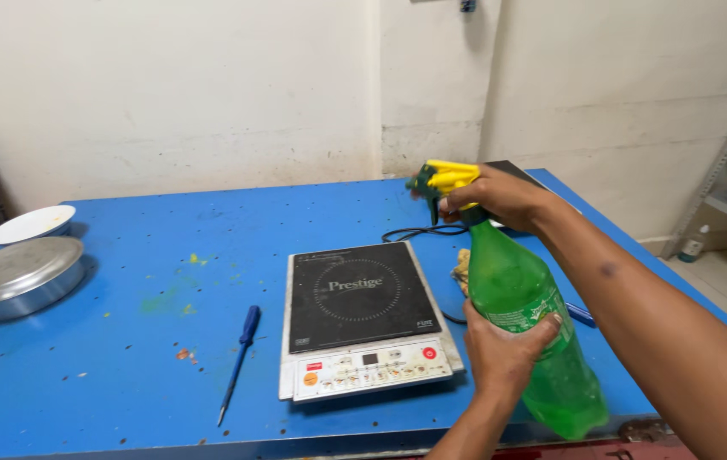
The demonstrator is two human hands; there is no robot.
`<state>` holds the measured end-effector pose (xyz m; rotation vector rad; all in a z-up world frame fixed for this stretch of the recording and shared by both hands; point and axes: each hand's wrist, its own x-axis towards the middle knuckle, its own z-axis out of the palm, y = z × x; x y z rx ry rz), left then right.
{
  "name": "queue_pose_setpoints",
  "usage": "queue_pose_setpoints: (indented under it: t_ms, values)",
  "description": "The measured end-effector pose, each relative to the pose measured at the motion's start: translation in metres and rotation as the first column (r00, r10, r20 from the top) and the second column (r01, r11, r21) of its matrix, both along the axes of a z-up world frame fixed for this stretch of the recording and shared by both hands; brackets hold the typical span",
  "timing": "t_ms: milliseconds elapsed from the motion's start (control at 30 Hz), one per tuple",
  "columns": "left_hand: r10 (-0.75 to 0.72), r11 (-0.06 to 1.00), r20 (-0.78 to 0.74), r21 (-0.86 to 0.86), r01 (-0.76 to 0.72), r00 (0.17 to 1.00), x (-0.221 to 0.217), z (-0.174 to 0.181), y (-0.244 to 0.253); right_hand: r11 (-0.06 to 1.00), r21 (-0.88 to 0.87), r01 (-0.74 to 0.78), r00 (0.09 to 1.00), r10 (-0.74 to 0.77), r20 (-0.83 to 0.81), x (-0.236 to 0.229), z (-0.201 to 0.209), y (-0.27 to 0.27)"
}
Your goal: The person uses a screwdriver to remove screws from the bottom of an induction cooker, wipes the base with a cloth, flips the cooker over, and applies a spray from a bottle before wiping the top surface.
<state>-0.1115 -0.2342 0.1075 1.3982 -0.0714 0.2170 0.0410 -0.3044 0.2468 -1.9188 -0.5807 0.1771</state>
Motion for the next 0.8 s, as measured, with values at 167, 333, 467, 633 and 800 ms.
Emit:
queue_pose_setpoints:
  t_ms: [167, 333, 467, 633, 800]
  values:
    - [0.106, 0.984, -0.095, -0.134, -0.118, 0.99, 0.006, -0.012, -0.013, 0.993, -0.018, -0.117, 0.962, 0.109, -0.25, 0.026, -0.024, 0.031]
    - [0.065, 0.936, -0.329, -0.306, -0.172, 0.942, 0.006, -0.019, -0.033, 0.968, -0.211, -0.138, 0.918, 0.045, -0.395, 0.015, -0.034, 0.056]
    - [0.005, 0.881, -0.434, -0.424, -0.21, 0.901, 0.011, -0.011, -0.049, 0.961, -0.259, -0.094, 0.915, -0.019, -0.403, 0.009, -0.031, 0.06]
    - [-0.075, 0.866, -0.469, -0.468, -0.176, 0.88, 0.009, -0.008, -0.056, 0.94, -0.336, 0.053, 0.934, -0.165, -0.316, 0.009, -0.038, 0.057]
    - [-0.092, 0.847, -0.467, -0.502, -0.178, 0.879, 0.009, -0.008, -0.061, 0.867, -0.484, 0.117, 0.937, -0.257, -0.235, 0.012, -0.048, 0.058]
